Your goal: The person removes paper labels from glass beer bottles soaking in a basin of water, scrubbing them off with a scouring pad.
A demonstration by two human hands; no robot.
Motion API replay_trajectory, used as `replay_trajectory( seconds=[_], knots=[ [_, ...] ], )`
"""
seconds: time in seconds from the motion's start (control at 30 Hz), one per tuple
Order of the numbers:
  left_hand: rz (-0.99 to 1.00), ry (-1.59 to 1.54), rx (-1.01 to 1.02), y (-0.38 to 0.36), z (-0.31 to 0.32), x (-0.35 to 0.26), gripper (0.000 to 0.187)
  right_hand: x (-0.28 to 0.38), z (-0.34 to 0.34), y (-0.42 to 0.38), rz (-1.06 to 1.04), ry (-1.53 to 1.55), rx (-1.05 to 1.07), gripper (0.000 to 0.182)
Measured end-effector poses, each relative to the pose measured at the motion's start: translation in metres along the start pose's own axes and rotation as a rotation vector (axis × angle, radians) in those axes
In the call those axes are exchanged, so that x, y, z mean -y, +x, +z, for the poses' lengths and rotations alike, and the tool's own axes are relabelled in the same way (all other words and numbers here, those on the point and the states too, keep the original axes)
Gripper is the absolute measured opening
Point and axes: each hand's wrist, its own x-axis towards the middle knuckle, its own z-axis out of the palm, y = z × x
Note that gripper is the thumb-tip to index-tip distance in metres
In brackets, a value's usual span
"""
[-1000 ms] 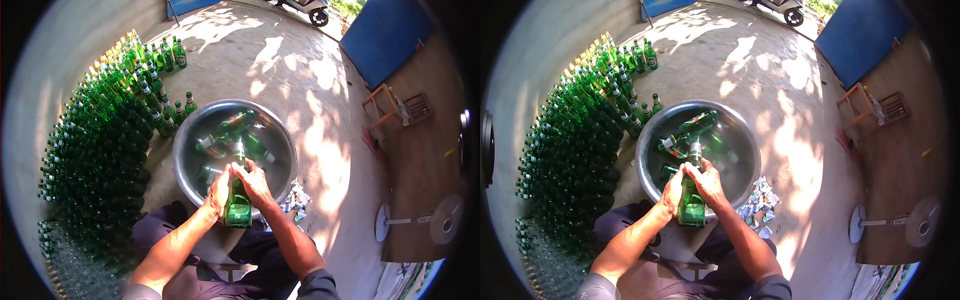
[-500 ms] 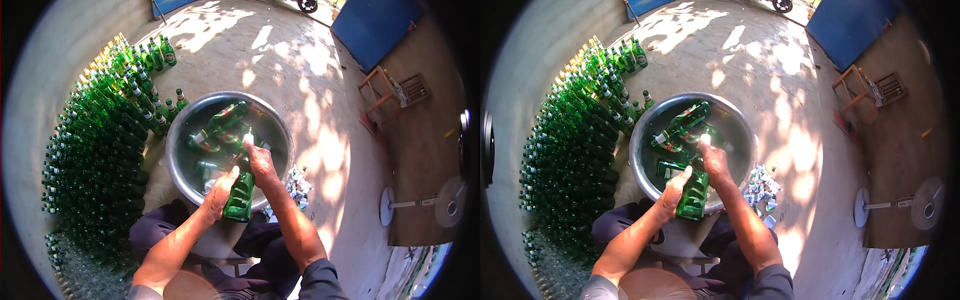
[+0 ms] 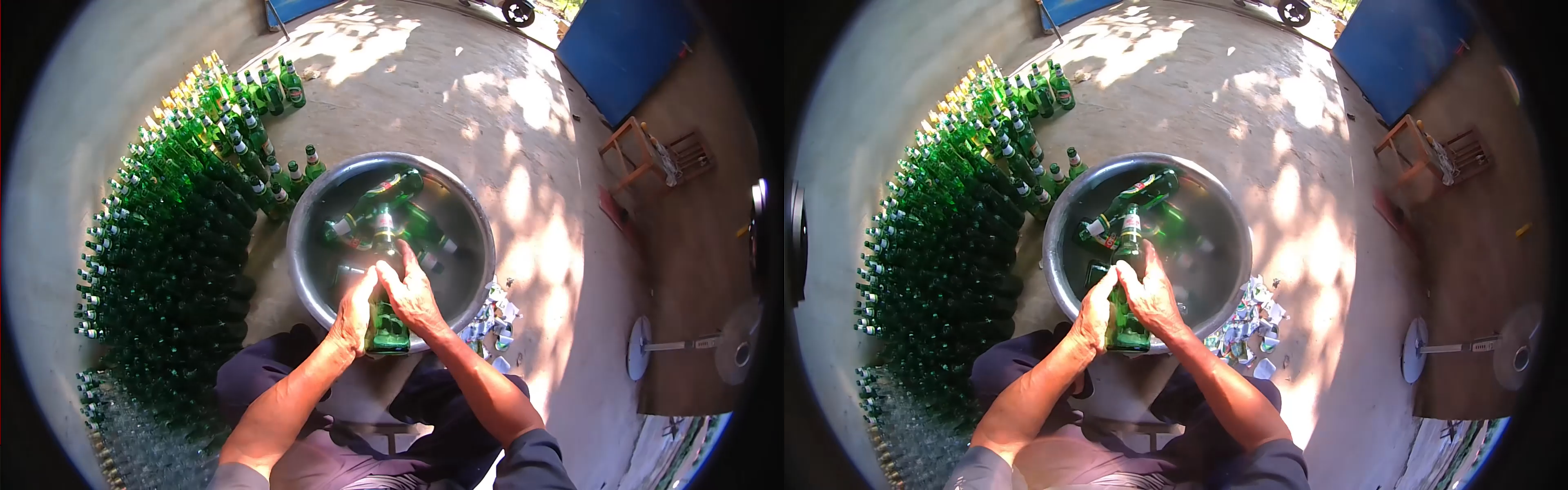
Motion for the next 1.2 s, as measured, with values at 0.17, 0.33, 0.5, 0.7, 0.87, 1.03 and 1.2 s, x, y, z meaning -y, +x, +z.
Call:
replay_trajectory(
  seconds=[0.17,0.33,0.5,0.7,0.87,1.03,1.2],
  knots=[
    [0.102,-0.085,0.053,0.003,-0.007,-0.022,0.049,0.004,-0.006,-0.031,-0.048,0.199,0.252,0.088],
    [0.165,-0.068,0.061,-0.004,-0.001,-0.028,0.048,0.006,-0.009,-0.032,-0.147,0.233,0.298,0.085],
    [0.169,-0.057,0.066,-0.007,0.002,-0.027,0.042,-0.005,0.004,-0.023,0.013,0.322,0.107,0.06],
    [0.158,-0.139,-0.072,-0.008,-0.003,-0.051,0.047,-0.059,-0.007,0.016,0.3,0.306,0.032,0.048],
    [0.31,-0.142,0.006,-0.013,-0.011,-0.071,0.052,-0.105,-0.018,0.014,0.027,-0.451,0.242,0.057],
    [0.285,-0.178,-0.026,-0.027,-0.002,-0.078,0.051,-0.091,0.006,-0.006,-0.169,-0.598,0.305,0.057],
    [0.332,-0.179,-0.047,-0.033,-0.004,-0.087,0.049,-0.102,0.004,0.001,-0.108,-0.683,0.116,0.04]
  ],
)
